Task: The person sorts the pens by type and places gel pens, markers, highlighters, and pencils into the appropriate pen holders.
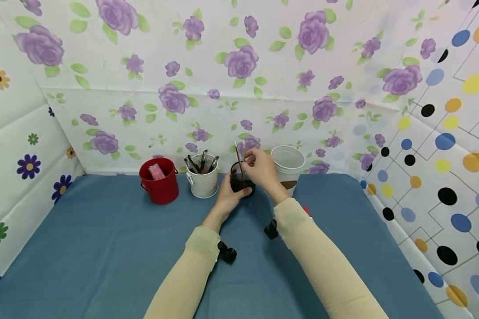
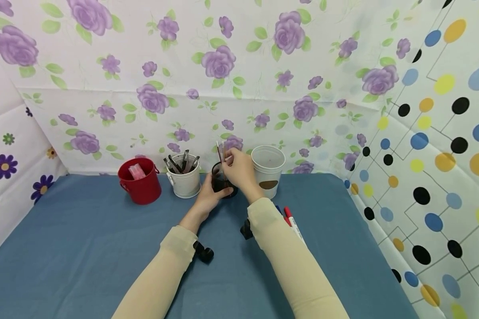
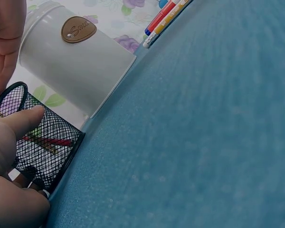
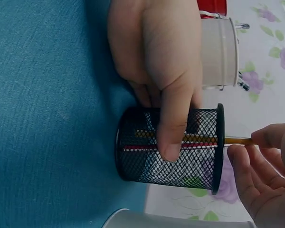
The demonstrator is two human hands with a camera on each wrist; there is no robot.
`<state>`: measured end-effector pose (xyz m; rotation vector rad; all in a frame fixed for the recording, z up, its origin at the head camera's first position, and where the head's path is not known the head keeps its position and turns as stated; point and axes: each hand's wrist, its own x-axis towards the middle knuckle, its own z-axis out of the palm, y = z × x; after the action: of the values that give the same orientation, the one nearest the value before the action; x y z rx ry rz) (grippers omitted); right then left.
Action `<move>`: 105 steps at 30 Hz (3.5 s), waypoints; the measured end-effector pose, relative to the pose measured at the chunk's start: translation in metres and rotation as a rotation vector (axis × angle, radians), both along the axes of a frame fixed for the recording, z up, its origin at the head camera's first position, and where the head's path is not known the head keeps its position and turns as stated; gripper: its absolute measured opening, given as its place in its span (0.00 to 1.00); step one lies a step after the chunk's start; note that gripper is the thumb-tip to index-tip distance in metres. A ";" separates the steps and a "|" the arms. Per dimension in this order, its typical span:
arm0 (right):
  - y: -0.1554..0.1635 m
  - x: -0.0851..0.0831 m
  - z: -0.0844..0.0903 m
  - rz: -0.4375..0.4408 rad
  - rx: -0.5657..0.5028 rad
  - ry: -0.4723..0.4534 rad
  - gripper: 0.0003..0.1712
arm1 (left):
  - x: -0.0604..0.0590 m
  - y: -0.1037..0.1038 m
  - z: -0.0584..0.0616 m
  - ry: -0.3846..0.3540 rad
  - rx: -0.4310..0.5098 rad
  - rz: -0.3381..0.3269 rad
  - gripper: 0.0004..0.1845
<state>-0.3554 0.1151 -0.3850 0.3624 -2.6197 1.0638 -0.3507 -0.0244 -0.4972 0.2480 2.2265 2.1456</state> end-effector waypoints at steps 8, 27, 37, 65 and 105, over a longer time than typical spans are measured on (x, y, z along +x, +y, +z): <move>0.003 0.007 0.001 0.022 -0.054 -0.014 0.13 | 0.000 0.000 -0.001 -0.001 -0.013 0.010 0.47; 0.093 0.091 0.002 0.068 0.184 -0.193 0.10 | 0.001 0.000 0.000 -0.021 -0.026 -0.007 0.48; 0.106 0.114 -0.032 -0.008 0.250 -0.261 0.13 | 0.003 0.001 0.000 -0.020 -0.034 -0.001 0.50; 0.094 0.122 -0.061 -0.069 0.380 -0.299 0.08 | 0.000 -0.001 0.000 -0.011 -0.037 -0.003 0.48; 0.092 0.120 -0.040 0.143 0.056 -0.167 0.12 | 0.000 0.000 -0.001 -0.017 -0.044 0.007 0.48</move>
<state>-0.2351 0.2071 -0.4254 0.5004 -2.8115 1.1112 -0.3508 -0.0246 -0.4980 0.2200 2.2663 2.0909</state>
